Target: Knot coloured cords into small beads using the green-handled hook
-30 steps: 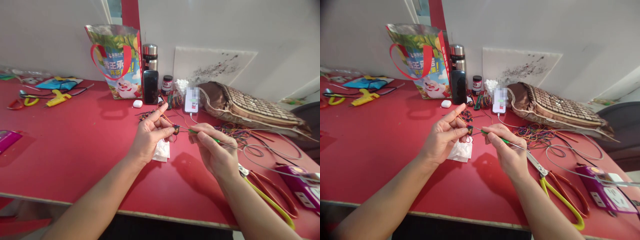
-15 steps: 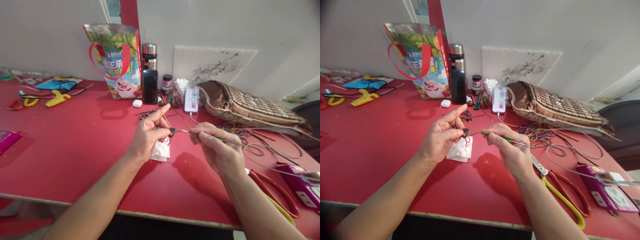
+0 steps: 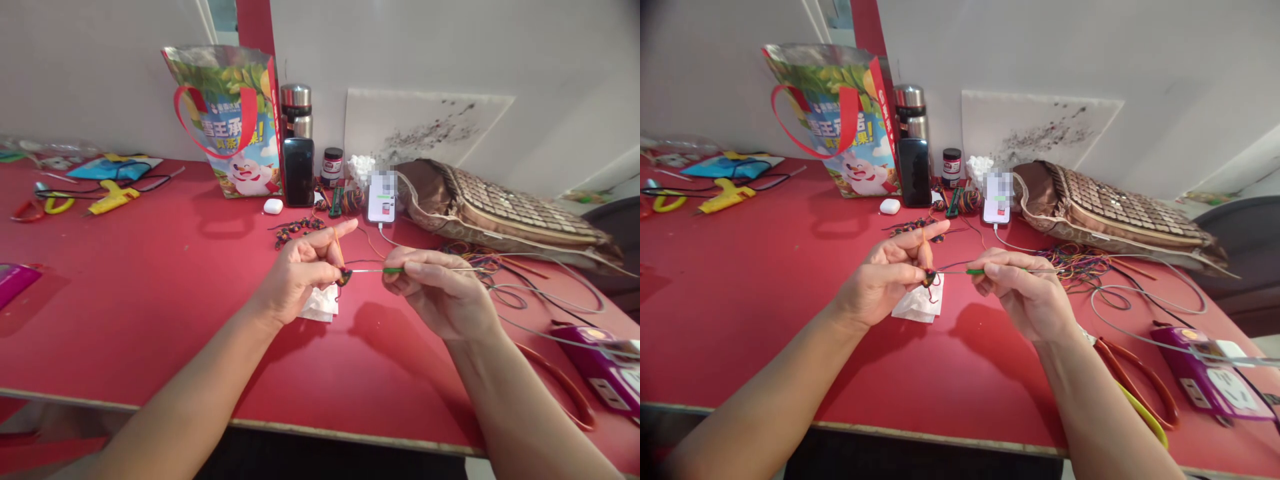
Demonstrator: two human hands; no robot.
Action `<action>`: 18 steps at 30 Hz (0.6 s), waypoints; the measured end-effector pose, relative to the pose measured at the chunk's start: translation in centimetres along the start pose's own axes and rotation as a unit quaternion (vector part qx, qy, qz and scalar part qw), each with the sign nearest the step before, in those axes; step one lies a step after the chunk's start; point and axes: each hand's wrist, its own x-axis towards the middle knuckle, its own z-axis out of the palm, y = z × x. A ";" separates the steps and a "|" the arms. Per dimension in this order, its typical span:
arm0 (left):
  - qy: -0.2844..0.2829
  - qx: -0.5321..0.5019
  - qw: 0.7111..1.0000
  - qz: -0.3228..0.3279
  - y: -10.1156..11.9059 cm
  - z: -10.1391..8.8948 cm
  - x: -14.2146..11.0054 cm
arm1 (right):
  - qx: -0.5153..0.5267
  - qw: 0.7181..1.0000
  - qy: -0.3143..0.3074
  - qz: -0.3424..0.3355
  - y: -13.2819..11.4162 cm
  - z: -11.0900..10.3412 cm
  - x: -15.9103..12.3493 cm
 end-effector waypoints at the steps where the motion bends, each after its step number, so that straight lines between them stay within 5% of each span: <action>1: -0.008 -0.005 1.000 -0.007 0.0 -0.1 0.0 | 0.005 1.000 -0.004 0.011 -0.1 -0.1 0.1; 9: -0.041 -0.036 0.999 0.000 -0.4 0.1 -0.1 | 0.054 0.996 -0.022 0.065 0.6 0.3 0.1; 18: 0.061 -0.035 0.994 0.079 -1.3 1.3 -0.4 | 0.109 0.991 0.065 0.027 2.5 2.7 -0.5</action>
